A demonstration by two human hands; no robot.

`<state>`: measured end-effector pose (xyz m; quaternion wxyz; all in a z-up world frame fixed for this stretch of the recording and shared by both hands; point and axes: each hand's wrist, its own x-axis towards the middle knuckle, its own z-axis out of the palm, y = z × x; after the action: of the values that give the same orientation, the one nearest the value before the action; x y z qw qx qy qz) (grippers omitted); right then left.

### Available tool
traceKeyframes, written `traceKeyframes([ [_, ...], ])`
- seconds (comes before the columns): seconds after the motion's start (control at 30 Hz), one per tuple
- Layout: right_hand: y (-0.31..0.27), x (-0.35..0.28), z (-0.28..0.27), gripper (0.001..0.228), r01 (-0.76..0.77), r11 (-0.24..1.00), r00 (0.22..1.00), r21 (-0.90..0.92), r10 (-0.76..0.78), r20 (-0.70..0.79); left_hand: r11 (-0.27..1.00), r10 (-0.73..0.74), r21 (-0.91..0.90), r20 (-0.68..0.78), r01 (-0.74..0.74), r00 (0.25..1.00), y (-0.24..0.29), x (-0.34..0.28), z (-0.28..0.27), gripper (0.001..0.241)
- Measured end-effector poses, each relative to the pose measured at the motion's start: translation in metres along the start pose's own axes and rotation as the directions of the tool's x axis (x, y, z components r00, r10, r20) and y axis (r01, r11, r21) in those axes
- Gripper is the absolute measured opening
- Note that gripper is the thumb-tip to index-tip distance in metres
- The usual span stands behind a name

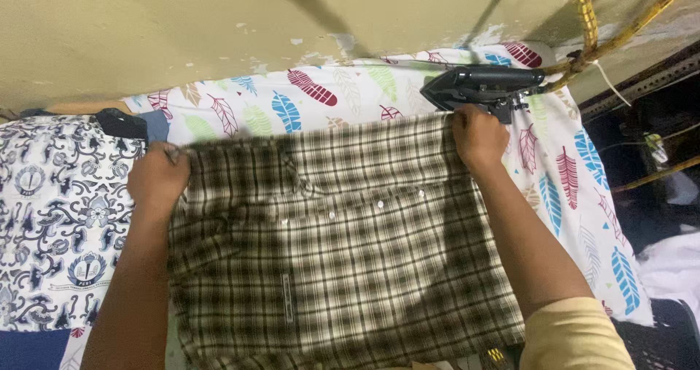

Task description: The person irons a plaid shirt and a black polo shirt with yellow trim on a patterned tablecloth. They smooth the fabric, use an iron to press the garments, fold the shirt, and then place it aside before starting on the polo shirt.

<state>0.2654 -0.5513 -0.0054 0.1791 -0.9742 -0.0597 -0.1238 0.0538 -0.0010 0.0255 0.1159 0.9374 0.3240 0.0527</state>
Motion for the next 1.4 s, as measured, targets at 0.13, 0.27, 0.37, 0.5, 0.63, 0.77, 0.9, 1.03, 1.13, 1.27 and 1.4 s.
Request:
traceKeyframes([
  [0.13,-0.007,-0.001,-0.003,0.021,-0.030,0.996,1.000,0.088,0.031,-0.004,0.999,0.033,0.007,-0.105,-0.033,0.994,0.026,0.004,-0.001,0.028],
  [0.27,-0.018,-0.040,-0.026,0.044,-0.017,0.956,0.998,0.294,-0.001,0.061,0.971,0.223,-0.054,-0.135,-0.232,0.965,0.051,-0.039,-0.021,0.059],
  [0.37,-0.012,-0.097,-0.049,0.033,0.207,0.930,0.957,0.303,-0.256,0.134,0.804,-0.143,-0.529,0.270,0.271,0.952,0.061,-0.110,-0.019,0.038],
  [0.5,-0.003,-0.172,-0.050,0.044,0.323,0.914,0.908,0.245,-0.372,0.193,0.925,0.353,-0.236,0.248,-0.296,0.902,0.064,-0.204,0.001,0.041],
  [0.63,0.008,-0.188,-0.022,0.067,0.234,0.972,0.917,0.011,-0.225,0.331,0.819,0.563,-0.003,0.199,-0.574,0.802,0.049,-0.217,0.036,0.060],
  [0.77,0.009,-0.178,-0.015,0.072,0.109,0.994,0.932,-0.024,-0.094,0.349,0.837,0.523,0.057,0.208,-0.544,0.827,0.040,-0.214,0.049,0.065],
  [0.9,-0.010,-0.182,-0.029,0.077,0.048,0.998,0.936,-0.045,-0.029,0.352,0.826,0.554,0.045,0.111,-0.562,0.825,0.049,-0.221,0.038,0.061],
  [1.03,-0.065,-0.222,-0.045,0.075,0.261,0.963,0.867,0.070,-0.265,0.422,0.833,0.460,0.219,0.238,-0.509,0.855,0.085,-0.240,0.025,0.064],
  [1.13,-0.102,-0.269,-0.052,0.076,0.422,0.888,0.702,0.180,-0.446,0.555,0.786,0.530,0.142,0.347,-0.602,0.774,0.107,-0.270,0.030,0.062],
  [1.27,-0.066,-0.283,-0.059,0.073,0.369,0.929,0.733,-0.019,-0.278,0.620,0.701,0.696,-0.062,0.277,-0.710,0.663,0.092,-0.307,0.039,0.066],
  [1.4,0.032,-0.281,-0.068,0.069,0.175,0.964,0.915,-0.200,-0.085,0.395,0.687,0.713,-0.060,0.251,-0.724,0.655,0.083,-0.309,0.050,0.067],
])
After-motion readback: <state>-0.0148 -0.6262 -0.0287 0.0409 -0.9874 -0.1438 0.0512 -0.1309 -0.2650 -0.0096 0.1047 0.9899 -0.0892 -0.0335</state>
